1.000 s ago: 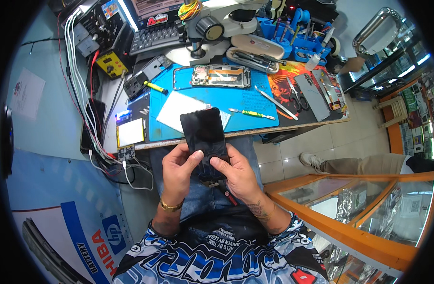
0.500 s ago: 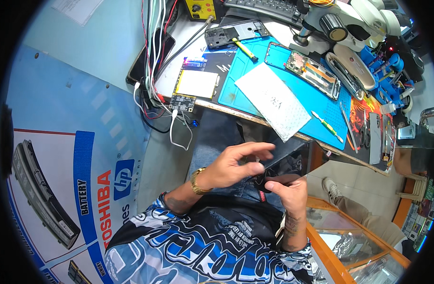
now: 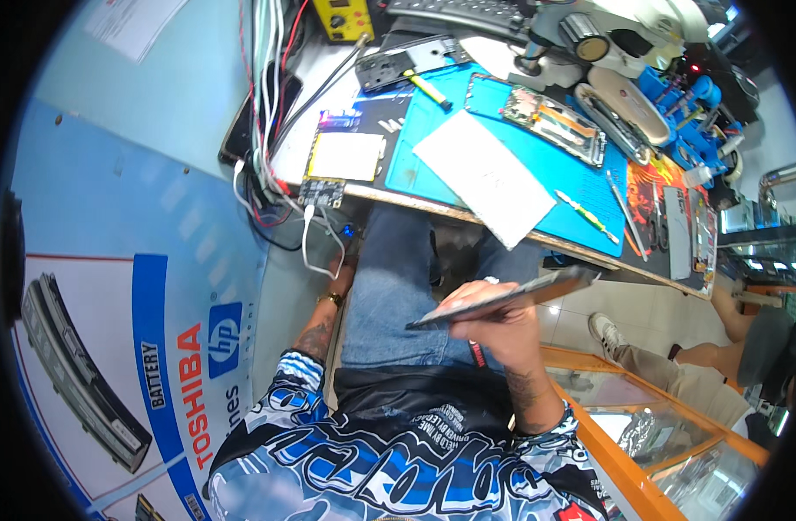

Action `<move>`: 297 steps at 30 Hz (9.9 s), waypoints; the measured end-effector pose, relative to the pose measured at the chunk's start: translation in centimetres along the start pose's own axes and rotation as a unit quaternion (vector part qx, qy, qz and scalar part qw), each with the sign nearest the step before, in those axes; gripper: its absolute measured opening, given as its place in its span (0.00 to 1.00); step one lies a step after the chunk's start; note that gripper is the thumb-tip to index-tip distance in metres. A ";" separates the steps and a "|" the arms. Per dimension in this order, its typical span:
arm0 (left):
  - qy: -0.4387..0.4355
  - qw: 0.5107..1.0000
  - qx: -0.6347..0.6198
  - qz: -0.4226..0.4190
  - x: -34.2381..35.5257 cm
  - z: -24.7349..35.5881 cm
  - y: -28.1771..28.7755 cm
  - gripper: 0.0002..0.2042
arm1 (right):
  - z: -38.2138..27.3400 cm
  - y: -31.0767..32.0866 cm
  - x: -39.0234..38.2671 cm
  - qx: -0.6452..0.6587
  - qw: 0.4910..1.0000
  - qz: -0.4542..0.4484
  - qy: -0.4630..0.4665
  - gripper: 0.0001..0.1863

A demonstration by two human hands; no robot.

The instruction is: The person disassembles a mobile phone by hand to remove the internal battery and then tests a new screen assembly by connecting it to the phone's logic board and a power supply unit.

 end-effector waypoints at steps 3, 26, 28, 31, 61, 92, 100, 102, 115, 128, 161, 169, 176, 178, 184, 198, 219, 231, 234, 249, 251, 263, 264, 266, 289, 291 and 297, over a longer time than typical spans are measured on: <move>-0.016 0.999 0.025 -0.026 3.8 0.7 -1.1 0.13 | -0.6 -1.1 -0.4 -0.101 0.992 -0.034 0.071 0.14; -0.107 0.979 0.149 -0.084 -9.5 -9.1 -1.6 0.13 | 14.4 7.0 -16.4 0.060 0.921 0.384 -0.042 0.15; -0.093 0.983 0.137 -0.085 -11.5 -10.8 -1.2 0.14 | 14.8 7.4 -16.2 0.018 0.914 0.402 -0.050 0.16; -0.069 0.991 0.098 -0.055 -15.5 -13.3 2.1 0.14 | 13.6 6.9 -15.0 -0.071 0.915 0.389 -0.074 0.19; 0.034 0.822 -0.544 -0.164 -20.7 18.2 -9.4 0.08 | 18.6 7.5 -10.1 0.303 0.923 0.238 -0.023 0.10; -0.072 0.840 -0.508 -0.178 -22.3 22.8 -11.6 0.07 | 18.1 8.4 -10.8 0.406 0.895 0.183 -0.003 0.06; -0.074 0.829 -0.526 -0.174 -21.7 21.6 -11.7 0.09 | 18.7 8.7 -11.0 0.369 0.906 0.207 -0.022 0.05; -0.058 0.870 -0.447 -0.200 -21.7 22.0 -10.7 0.11 | 19.2 9.4 -11.3 0.352 0.909 0.222 -0.022 0.04; 0.003 0.983 0.083 -0.166 -11.3 13.0 6.5 0.16 | 18.4 9.1 -11.6 0.344 0.910 0.233 -0.011 0.03; -0.135 0.977 -0.022 0.166 9.6 1.0 7.3 0.17 | 17.5 6.8 -11.6 0.297 0.930 0.215 -0.018 0.07; 0.047 0.944 0.312 -0.094 -27.7 -20.5 10.9 0.23 | 18.2 6.2 -10.1 0.314 0.940 0.125 -0.034 0.15; -0.287 0.879 0.319 0.210 -25.3 -13.6 14.4 0.23 | 17.5 5.9 -10.1 0.309 0.942 0.126 -0.027 0.14; -0.039 0.900 -0.432 0.036 -22.1 15.7 6.5 0.12 | 18.0 5.8 -9.7 0.326 0.931 0.158 -0.037 0.09; -0.052 0.883 -0.466 -0.007 -21.5 18.5 2.6 0.09 | 18.5 5.9 -10.1 0.344 0.924 0.165 -0.027 0.07; -0.009 0.817 -0.566 -0.112 -22.8 21.1 -8.5 0.09 | 18.8 6.9 -10.3 0.401 0.900 0.169 -0.008 0.06; -0.026 0.814 -0.568 -0.119 -23.5 22.3 -12.1 0.08 | 17.3 8.3 -11.4 0.362 0.912 0.190 0.018 0.09; -0.178 0.879 -0.439 -0.045 -22.3 21.6 -10.2 0.07 | 17.0 7.4 -10.7 0.276 0.936 0.218 0.000 0.10; -0.241 0.894 -0.376 -0.016 -21.6 20.3 -10.6 0.07 | 16.5 7.2 -10.5 0.237 0.943 0.235 0.005 0.13; -0.237 0.894 -0.379 -0.027 -21.4 20.2 -10.4 0.07 | 16.9 7.6 -10.5 0.232 0.945 0.228 -0.004 0.12; -0.277 0.907 -0.316 -0.025 -22.0 21.4 -9.5 0.07 | 16.8 7.4 -10.8 0.233 0.942 0.241 -0.003 0.13; -0.262 0.921 -0.287 -0.014 -23.0 21.6 -9.4 0.06 | 17.2 7.6 -10.6 0.229 0.940 0.253 0.001 0.13; -0.175 0.924 -0.317 -0.124 -22.8 19.6 -11.0 0.35 | 16.7 6.7 -10.5 0.180 0.947 0.266 0.015 0.15; -0.157 0.931 -0.279 -0.177 -23.1 18.7 -11.4 0.32 | 16.4 6.4 -10.4 0.176 0.948 0.263 0.017 0.15; -0.089 0.917 -0.238 -0.309 -24.2 18.5 -11.0 0.26 | 15.7 6.6 -10.5 0.168 0.949 0.266 0.027 0.15; -0.452 0.891 0.014 0.036 -16.6 20.3 -7.3 0.20 | 16.1 9.0 -5.9 -0.044 0.964 0.259 -0.042 0.13; -0.377 0.923 -0.071 -0.008 -16.2 19.6 -6.8 0.19 | 16.5 8.9 -6.2 -0.125 0.957 0.251 -0.073 0.14; -0.306 0.928 -0.184 -0.104 -15.3 19.9 -6.8 0.15 | 17.5 7.7 -5.3 -0.131 0.967 0.184 -0.119 0.13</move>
Point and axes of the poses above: each hand's wrist, its own x-axis towards the middle knuckle, its own y-axis out of the back of the hand, z = x × y, the point moved 6 cm from there along x, towards the middle knuckle, and after that the axes turned 11 degrees about -y, right-handed, at the moved point
